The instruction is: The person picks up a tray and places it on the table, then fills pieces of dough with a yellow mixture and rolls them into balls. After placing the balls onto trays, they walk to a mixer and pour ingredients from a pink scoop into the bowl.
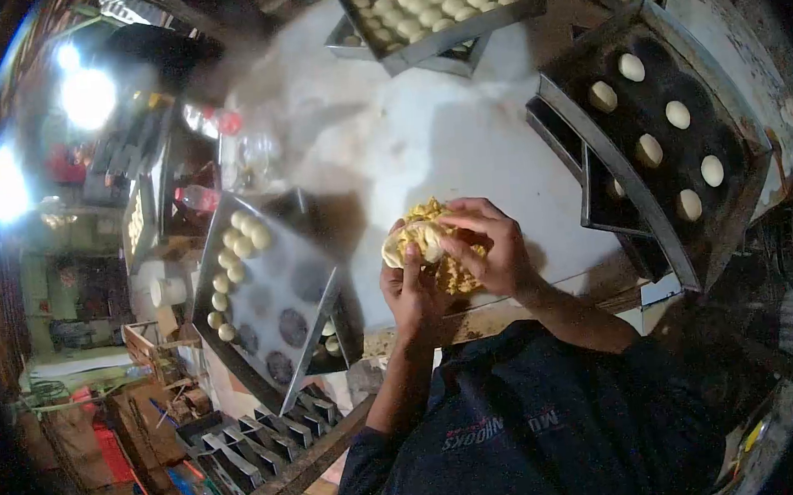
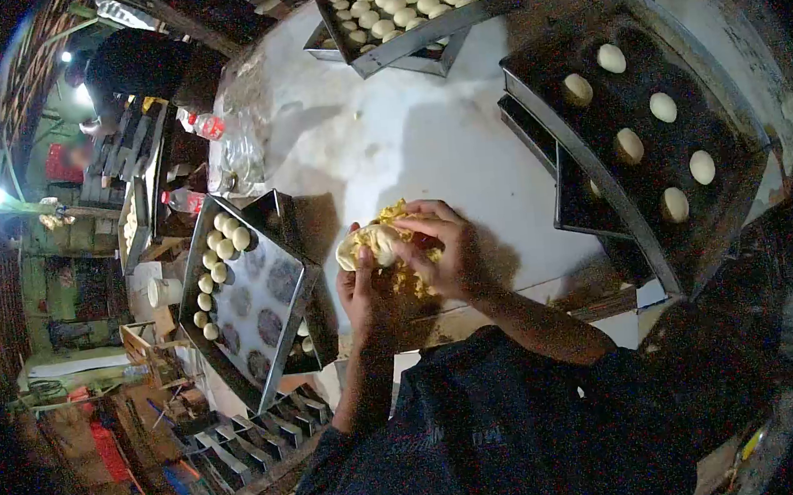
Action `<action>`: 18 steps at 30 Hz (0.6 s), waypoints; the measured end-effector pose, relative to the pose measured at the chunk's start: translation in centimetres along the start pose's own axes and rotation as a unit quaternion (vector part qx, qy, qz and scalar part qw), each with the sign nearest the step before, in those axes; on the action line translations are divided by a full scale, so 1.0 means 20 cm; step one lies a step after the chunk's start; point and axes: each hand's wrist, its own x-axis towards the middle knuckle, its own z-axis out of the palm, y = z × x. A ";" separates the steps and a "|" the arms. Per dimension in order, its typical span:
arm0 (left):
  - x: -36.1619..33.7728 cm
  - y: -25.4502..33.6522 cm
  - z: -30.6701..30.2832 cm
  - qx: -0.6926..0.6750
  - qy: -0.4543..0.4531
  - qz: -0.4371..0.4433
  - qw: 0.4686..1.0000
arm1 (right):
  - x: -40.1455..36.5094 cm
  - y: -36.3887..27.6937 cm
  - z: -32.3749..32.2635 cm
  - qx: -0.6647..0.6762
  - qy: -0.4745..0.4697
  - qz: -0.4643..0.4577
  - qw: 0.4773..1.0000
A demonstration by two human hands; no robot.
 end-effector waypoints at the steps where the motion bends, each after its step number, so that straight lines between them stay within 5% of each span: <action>1: -0.01 0.00 0.01 -0.007 0.010 0.023 1.000 | -0.01 0.05 0.02 -0.001 0.001 0.000 1.000; 3: -0.04 -0.01 -0.01 0.071 -0.035 0.043 0.996 | -0.03 0.14 0.08 0.135 -0.017 0.109 0.985; 5: -0.02 -0.09 -0.05 0.299 -0.018 0.176 0.938 | -0.02 -0.12 0.08 0.106 0.017 0.055 0.993; 6: 0.08 -0.20 -0.19 0.150 -0.031 0.089 0.984 | -0.02 -0.20 0.09 0.013 0.024 -0.040 0.999; 7: 0.01 -0.15 -0.18 0.146 -0.029 0.094 0.984 | -0.04 -0.27 0.11 -0.080 0.030 -0.135 0.987; 9: -0.21 0.07 -0.10 0.478 -0.094 0.337 0.806 | -0.06 -0.38 0.15 -0.109 0.032 -0.195 0.974; 10: -0.28 0.16 -0.09 0.452 -0.085 0.344 0.819 | -0.08 -0.42 0.17 -0.103 0.044 -0.215 0.970; 11: -0.36 0.25 -0.06 0.292 -0.078 0.263 0.916 | -0.11 -0.46 0.20 -0.096 0.055 -0.235 0.966; 13: -0.48 0.32 -0.20 0.134 -0.052 0.251 0.957 | -0.18 -0.57 0.27 -0.089 0.055 -0.270 0.957; 16: -0.62 0.37 -0.45 0.161 -0.067 0.344 0.923 | -0.29 -0.72 0.33 -0.019 -0.080 -0.293 0.952; 18: -0.77 0.41 -0.52 0.135 -0.052 0.359 0.922 | -0.38 -0.83 0.35 0.065 -0.203 -0.085 0.973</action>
